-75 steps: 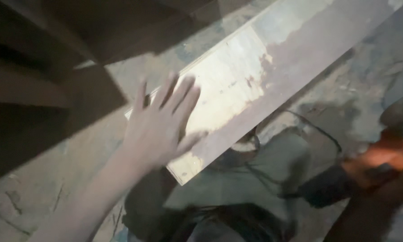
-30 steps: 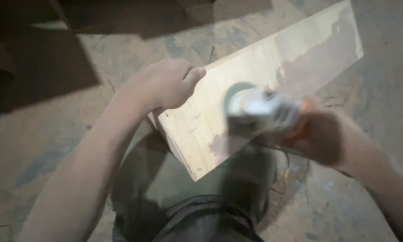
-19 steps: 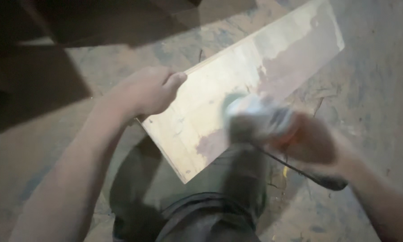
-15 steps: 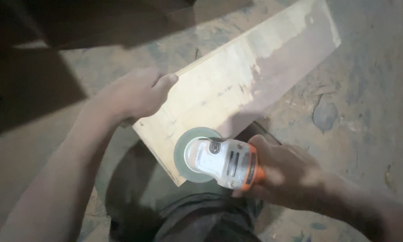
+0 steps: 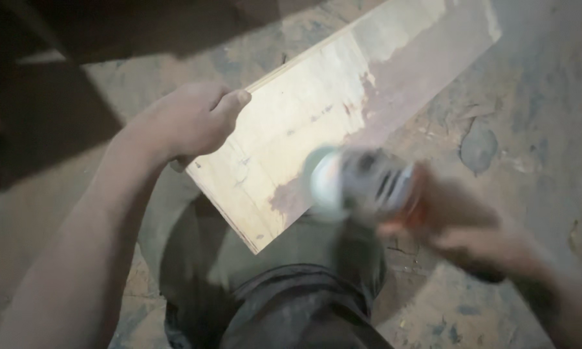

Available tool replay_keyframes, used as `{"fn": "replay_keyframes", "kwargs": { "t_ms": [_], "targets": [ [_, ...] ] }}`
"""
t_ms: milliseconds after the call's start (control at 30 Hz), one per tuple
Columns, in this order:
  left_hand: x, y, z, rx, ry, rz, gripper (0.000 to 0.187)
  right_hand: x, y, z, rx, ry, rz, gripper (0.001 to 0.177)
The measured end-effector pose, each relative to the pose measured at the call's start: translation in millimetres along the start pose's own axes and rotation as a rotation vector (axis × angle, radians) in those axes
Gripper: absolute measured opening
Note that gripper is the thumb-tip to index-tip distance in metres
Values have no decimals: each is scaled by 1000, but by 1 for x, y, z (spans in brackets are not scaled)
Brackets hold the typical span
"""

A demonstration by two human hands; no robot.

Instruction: The person sands a wooden board using a power tool with a circular sanding disc, moving the tool across the surface while stabilizing the wood with their other hand.

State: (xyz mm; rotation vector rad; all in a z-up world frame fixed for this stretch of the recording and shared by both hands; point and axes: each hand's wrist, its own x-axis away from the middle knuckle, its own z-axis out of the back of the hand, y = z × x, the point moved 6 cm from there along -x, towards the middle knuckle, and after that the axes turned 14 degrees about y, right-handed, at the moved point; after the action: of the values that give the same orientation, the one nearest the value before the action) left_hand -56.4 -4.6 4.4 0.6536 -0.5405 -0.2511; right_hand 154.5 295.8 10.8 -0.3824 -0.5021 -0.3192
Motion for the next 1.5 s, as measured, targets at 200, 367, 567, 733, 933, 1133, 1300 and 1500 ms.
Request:
{"fn": "replay_keyframes", "kwargs": {
  "t_ms": [200,367,567,733,933,1133,1300,1500],
  "targets": [
    [-6,-18,-8,2,6,-12,53,1,-27,-1,577,-49,387,33],
    [-19,-16,-15,-13,175,-352,51,-2,-2,56,348,170,-239,27],
    [-14,-24,-14,-7,60,-97,53,43,-61,-9,571,15,754,48],
    [-16,-21,-12,10,195,-327,51,39,-76,3,669,-267,-130,67],
    [-14,-28,-15,35,85,-123,49,26,-80,23,60,-160,-189,57],
    [-21,-26,-17,29,169,-300,50,33,-109,13,716,-319,-39,73],
    [-17,-22,-15,-9,106,-190,51,26,-111,21,697,-209,-10,75],
    [2,-7,-3,-63,20,16,46,0,-69,35,531,-21,71,74]
  ]
}}
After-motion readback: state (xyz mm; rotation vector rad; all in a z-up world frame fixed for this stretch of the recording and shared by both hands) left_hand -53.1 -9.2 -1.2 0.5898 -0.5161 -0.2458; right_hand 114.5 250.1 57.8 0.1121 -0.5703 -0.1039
